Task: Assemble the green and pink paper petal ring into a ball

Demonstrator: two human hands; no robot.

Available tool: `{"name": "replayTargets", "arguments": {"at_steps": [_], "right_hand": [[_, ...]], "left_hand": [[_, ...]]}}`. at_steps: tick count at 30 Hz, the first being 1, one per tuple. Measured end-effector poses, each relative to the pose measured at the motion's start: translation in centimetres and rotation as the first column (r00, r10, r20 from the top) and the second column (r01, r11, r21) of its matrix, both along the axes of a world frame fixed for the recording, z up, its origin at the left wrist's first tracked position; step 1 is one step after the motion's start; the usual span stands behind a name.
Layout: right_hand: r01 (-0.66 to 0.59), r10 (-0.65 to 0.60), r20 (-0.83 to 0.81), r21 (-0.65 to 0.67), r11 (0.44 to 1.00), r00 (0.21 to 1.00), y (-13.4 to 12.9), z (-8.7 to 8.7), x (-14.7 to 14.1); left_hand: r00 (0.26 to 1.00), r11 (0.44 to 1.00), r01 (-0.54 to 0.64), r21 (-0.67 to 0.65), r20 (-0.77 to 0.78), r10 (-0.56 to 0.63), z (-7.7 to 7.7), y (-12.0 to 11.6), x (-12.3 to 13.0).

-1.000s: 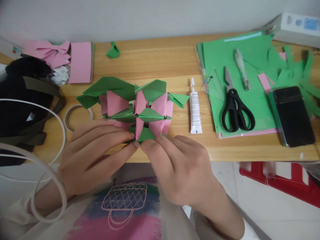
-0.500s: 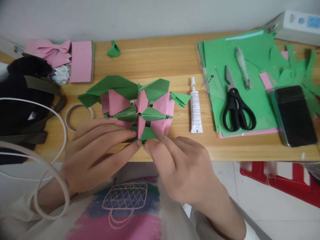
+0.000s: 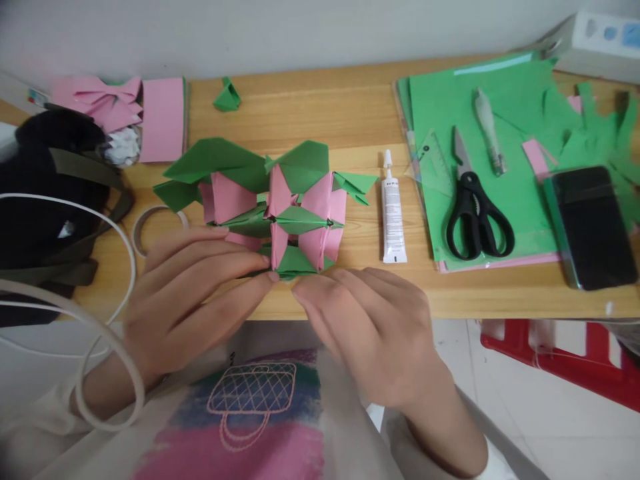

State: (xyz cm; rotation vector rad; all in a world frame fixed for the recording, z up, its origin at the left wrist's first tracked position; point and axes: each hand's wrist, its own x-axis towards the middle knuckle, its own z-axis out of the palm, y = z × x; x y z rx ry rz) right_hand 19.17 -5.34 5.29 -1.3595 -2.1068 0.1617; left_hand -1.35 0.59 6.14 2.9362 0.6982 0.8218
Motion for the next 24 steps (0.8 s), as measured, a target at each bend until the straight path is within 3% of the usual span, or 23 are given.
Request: {"name": "replayTargets", "arguments": {"at_steps": [9, 15, 24], "right_hand": [[0.088, -0.086, -0.083, 0.026, 0.996, 0.993, -0.5, -0.2, -0.1], [0.078, -0.078, -0.113, -0.005, 0.997, 0.991, -0.6, -0.3, -0.7], [0.01, -0.009, -0.028, 0.028, 1.0, 1.0, 0.1, -0.4, -0.7]], "left_hand": [[0.995, 0.999, -0.042, -0.003, 0.089, 0.042, -0.6, 0.0, 0.7], [0.993, 0.999, -0.043, -0.029, 0.107, 0.045, -1.1, -0.1, 0.4], [0.996, 0.999, -0.045, -0.009, 0.082, 0.045, -1.1, 0.0, 0.3]]}}
